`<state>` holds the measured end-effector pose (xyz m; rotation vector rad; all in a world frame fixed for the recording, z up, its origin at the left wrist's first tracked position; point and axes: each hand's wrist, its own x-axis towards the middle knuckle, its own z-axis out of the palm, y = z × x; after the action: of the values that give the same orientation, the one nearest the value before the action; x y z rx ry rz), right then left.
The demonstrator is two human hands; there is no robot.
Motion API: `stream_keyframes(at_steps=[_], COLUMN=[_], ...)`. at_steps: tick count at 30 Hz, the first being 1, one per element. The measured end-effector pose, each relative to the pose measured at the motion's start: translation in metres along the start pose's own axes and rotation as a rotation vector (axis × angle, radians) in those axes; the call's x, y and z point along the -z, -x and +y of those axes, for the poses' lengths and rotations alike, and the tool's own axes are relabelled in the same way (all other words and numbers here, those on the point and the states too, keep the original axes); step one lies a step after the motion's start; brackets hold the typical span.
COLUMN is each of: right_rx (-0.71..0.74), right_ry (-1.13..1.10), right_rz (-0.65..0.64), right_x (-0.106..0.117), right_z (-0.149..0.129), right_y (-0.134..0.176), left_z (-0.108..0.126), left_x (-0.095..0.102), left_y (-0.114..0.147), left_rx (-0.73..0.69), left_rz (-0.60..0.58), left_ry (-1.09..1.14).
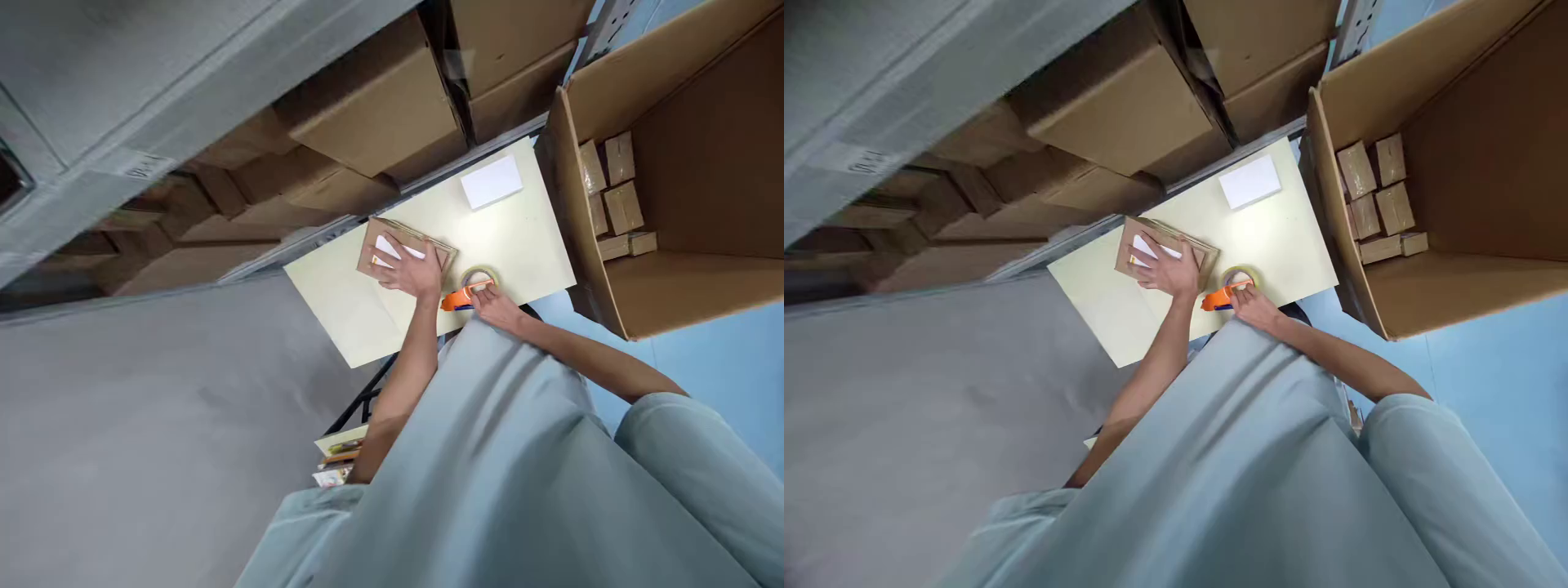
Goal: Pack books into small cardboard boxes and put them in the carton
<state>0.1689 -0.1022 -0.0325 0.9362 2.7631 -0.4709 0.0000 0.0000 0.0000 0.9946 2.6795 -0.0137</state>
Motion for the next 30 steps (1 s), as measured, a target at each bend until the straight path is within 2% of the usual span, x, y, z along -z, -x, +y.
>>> stream_keyframes(at_steps=[6, 10, 13, 16, 20, 23, 30], right_rx=[-0.016, -0.063, -0.102, -0.127, -0.095, -0.06, 0.043], right_ry=[-0.08, -0.067, -0.045, -0.015, 0.026, 0.054, 0.16], right_rz=[-0.021, -0.041, -0.037, -0.031, -0.013, -0.01, -0.024], right_x=[0.002, 0.005, 0.008, 0.014, 0.026, 0.035, 0.048], right_z=[0.008, 0.018, 0.032, 0.05, 0.072, 0.087, 0.105], right_y=[0.021, 0.046, 0.077, 0.111, 0.136, 0.124, 0.045], left_z=[0.003, 0.0, -0.004, -0.007, -0.013, -0.023, -0.055], left_x=[-0.005, -0.008, -0.01, -0.013, -0.014, -0.015, -0.012], left_y=[0.011, 0.008, 0.004, 0.005, 0.016, 0.027, 0.041], left_rx=[-0.014, -0.036, -0.065, -0.09, -0.184, -0.293, -0.558], left_rz=[0.019, -0.098, -0.154, -0.138, -0.029, 0.0, -0.113], left_ry=[-0.033, -0.001, 0.121, 0.223, 0.166, 0.086, 0.0])
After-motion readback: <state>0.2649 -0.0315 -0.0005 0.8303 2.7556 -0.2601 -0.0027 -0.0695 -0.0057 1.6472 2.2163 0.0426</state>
